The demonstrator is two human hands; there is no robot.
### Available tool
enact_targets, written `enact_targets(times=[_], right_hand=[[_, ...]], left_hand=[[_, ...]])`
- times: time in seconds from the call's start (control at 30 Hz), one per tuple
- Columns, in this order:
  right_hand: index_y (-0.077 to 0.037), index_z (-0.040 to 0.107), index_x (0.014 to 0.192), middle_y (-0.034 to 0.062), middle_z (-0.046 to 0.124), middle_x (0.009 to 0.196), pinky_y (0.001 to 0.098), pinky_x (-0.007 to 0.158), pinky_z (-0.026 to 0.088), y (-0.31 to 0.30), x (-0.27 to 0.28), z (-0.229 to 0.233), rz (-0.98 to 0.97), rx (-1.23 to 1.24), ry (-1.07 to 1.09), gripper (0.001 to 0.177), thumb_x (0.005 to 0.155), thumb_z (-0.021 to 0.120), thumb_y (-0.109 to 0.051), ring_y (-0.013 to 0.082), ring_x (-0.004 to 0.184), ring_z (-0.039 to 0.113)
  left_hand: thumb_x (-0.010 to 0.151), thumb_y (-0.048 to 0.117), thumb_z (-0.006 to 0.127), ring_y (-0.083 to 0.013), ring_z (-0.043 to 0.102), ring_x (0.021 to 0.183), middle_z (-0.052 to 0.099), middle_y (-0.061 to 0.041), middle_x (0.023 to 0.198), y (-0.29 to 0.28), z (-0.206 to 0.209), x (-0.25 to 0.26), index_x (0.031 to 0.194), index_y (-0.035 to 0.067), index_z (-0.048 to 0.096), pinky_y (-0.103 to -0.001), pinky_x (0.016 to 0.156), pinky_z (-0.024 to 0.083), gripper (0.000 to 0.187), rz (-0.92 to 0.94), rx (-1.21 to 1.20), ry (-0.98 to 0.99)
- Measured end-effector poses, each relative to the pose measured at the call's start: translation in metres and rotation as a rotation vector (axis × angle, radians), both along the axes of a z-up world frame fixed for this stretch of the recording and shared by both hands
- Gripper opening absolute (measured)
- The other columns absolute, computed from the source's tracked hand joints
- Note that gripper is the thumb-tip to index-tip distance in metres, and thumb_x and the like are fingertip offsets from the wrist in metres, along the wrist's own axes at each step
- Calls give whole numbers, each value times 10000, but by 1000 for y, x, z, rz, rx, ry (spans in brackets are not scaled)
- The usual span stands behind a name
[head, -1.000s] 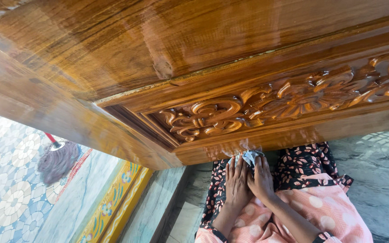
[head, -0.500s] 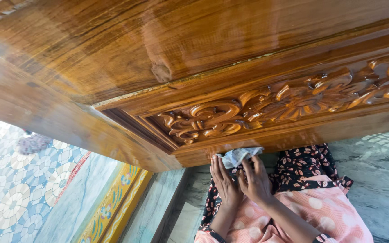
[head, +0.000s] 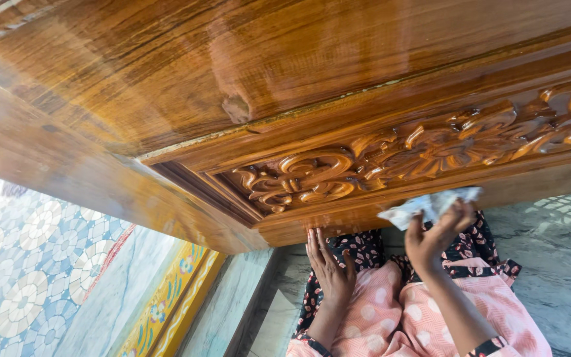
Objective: The person wipes the carved surface of a wooden door with a cloth.
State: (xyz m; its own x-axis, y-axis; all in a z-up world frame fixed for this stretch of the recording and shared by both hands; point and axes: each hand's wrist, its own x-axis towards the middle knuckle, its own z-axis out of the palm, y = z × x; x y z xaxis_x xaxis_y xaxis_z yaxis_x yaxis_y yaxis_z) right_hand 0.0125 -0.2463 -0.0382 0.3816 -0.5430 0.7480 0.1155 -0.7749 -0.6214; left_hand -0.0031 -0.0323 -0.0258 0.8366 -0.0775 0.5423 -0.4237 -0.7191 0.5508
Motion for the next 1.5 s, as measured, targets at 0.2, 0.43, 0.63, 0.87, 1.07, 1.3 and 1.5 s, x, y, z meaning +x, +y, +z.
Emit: enact_targets(times=[0.2, 0.43, 0.63, 0.87, 1.07, 1.3, 1.5], right_hand=[[-15, 343, 1460, 263, 314, 1477, 609, 1159, 363, -26, -5, -9, -148, 100, 55, 623, 900, 584, -142, 415, 1398, 376], [71, 358, 1425, 325, 321, 1507, 620, 1153, 336, 35, -20, -20, 72, 88, 79, 597, 967, 652, -175, 464, 1411, 351], [17, 478, 1328, 252, 379, 1392, 595, 1118, 389, 35, -9, 5, 103, 38, 67, 530, 937, 616, -313, 399, 1369, 398], [32, 432, 1487, 287, 402, 1535, 662, 1225, 185, -76, 5, -10, -180, 102, -54, 561, 1089, 611, -321, 477, 1487, 261], [43, 332, 1623, 319, 243, 1702, 634, 1299, 105, -93, -5, -93, -230, 282, 244, 772, 1034, 699, -295, 536, 1585, 119], [-23, 502, 1392, 298, 386, 1493, 577, 1192, 351, 3, -14, -62, 59, 251, 155, 547, 968, 666, -328, 455, 1452, 385], [-37, 371, 1541, 72, 378, 1392, 378, 1098, 411, -87, 0, -4, -4, 232, -179, 693, 1025, 683, -378, 209, 1305, 447]], left_hand=[[940, 188, 584, -467, 221, 1530, 261, -329, 1610, -3, -3, 0, 1562, -100, 240, -560, 1245, 170, 767, -11, -14, 10], [950, 201, 563, -473, 213, 1532, 251, -345, 1611, -7, -5, -1, 1560, -101, 248, -554, 1247, 171, 751, -27, 6, -19], [923, 210, 560, -462, 220, 1536, 259, -338, 1617, -4, -8, -1, 1563, -102, 249, -566, 1245, 163, 777, -32, 22, 6], [911, 211, 565, -462, 219, 1535, 256, -337, 1620, -5, -13, 1, 1562, -96, 256, -562, 1246, 161, 784, -18, 29, 13], [922, 201, 557, -476, 211, 1532, 253, -348, 1610, -6, -13, 3, 1552, -116, 256, -556, 1250, 162, 767, -22, 32, -7], [928, 206, 568, -475, 211, 1533, 256, -345, 1616, -5, -13, 1, 1551, -110, 265, -562, 1246, 156, 761, -27, 20, 5], [940, 206, 560, -474, 219, 1535, 261, -345, 1615, -5, -17, 3, 1554, -112, 265, -566, 1248, 159, 752, -16, 52, -4]])
